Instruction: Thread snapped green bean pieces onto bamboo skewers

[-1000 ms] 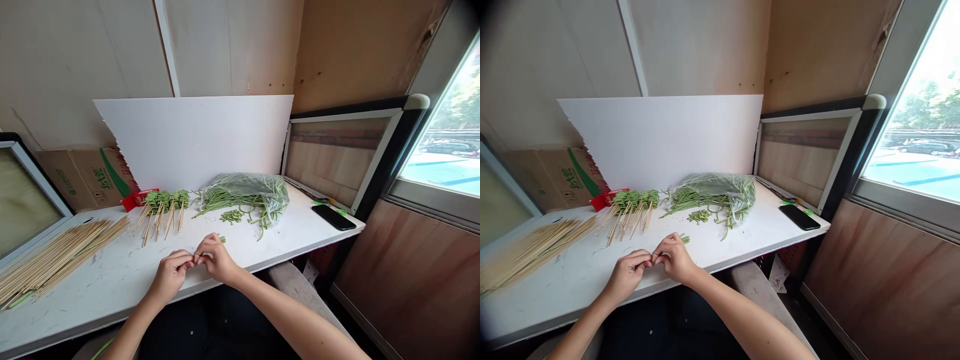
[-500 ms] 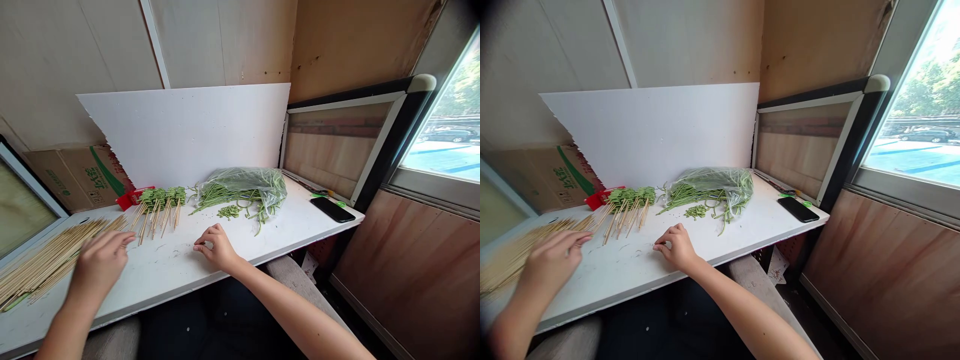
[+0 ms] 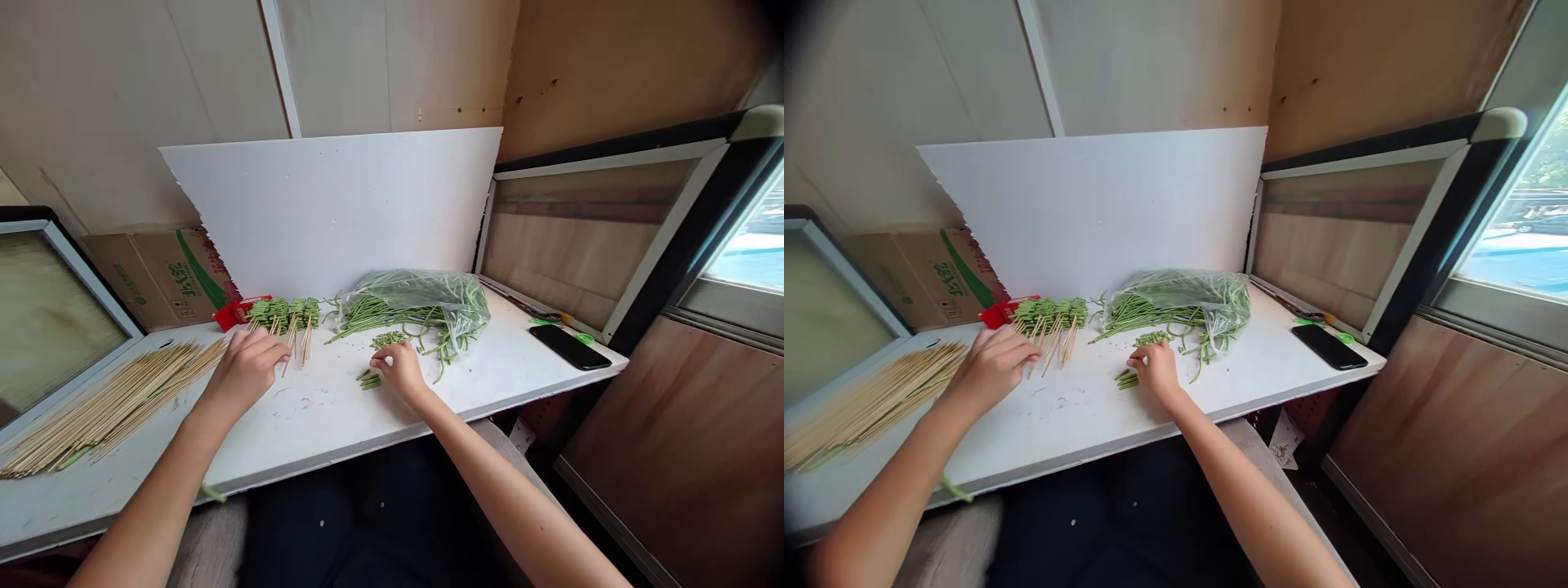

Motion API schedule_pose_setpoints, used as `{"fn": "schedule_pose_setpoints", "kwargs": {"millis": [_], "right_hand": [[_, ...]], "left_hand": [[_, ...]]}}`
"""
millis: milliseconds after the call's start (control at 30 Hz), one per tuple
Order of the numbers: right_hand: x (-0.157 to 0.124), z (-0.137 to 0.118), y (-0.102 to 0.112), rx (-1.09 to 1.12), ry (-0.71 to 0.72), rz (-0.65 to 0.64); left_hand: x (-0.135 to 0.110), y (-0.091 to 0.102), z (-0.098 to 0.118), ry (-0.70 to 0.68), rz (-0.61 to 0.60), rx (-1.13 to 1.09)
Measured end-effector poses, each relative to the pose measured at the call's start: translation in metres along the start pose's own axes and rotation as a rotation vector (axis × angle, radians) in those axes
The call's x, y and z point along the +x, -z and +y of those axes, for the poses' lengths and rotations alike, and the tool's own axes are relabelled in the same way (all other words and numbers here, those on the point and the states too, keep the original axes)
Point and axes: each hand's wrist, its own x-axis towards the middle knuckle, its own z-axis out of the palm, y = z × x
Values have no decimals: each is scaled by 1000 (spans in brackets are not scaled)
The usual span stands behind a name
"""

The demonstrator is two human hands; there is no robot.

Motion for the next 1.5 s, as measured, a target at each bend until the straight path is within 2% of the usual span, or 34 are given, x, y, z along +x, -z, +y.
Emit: {"fn": "schedule_pose_setpoints", "kwargs": {"millis": [167, 267, 400, 500, 633, 800, 1000, 1067, 1167, 1300, 1500], "right_hand": [[-2, 1, -13, -18, 8, -95], [-1, -1, -13, -7, 11, -112], [-1, -19, -2, 119, 84, -72], [-7, -43, 3, 302, 157, -130], [-14, -65, -5, 508, 31, -134], [-16, -62, -19, 653, -142, -83], [-19, -56, -19, 676, -95, -88], [-19, -54, -17, 625, -99, -38], [-18, -51, -14, 553, -120, 28], [-20, -51, -11, 488, -104, 48], [-32, -66, -17, 499, -59, -24]], "left_hand": [[46, 11, -3, -114, -66, -21], [56, 2, 9, -96, -86, -104], [47, -25, 29, 1, -41, -257], [37, -42, 40, 34, -55, -443], [27, -53, 53, 107, -110, -632], [21, -58, 67, 295, -125, -719], [13, -61, 81, 386, -184, -814], [2, -64, 77, 420, -242, -810], [-23, -69, 60, 487, -320, -745], [-57, -69, 23, 416, -203, -555], [-81, -42, -26, 364, -222, -229]]}}
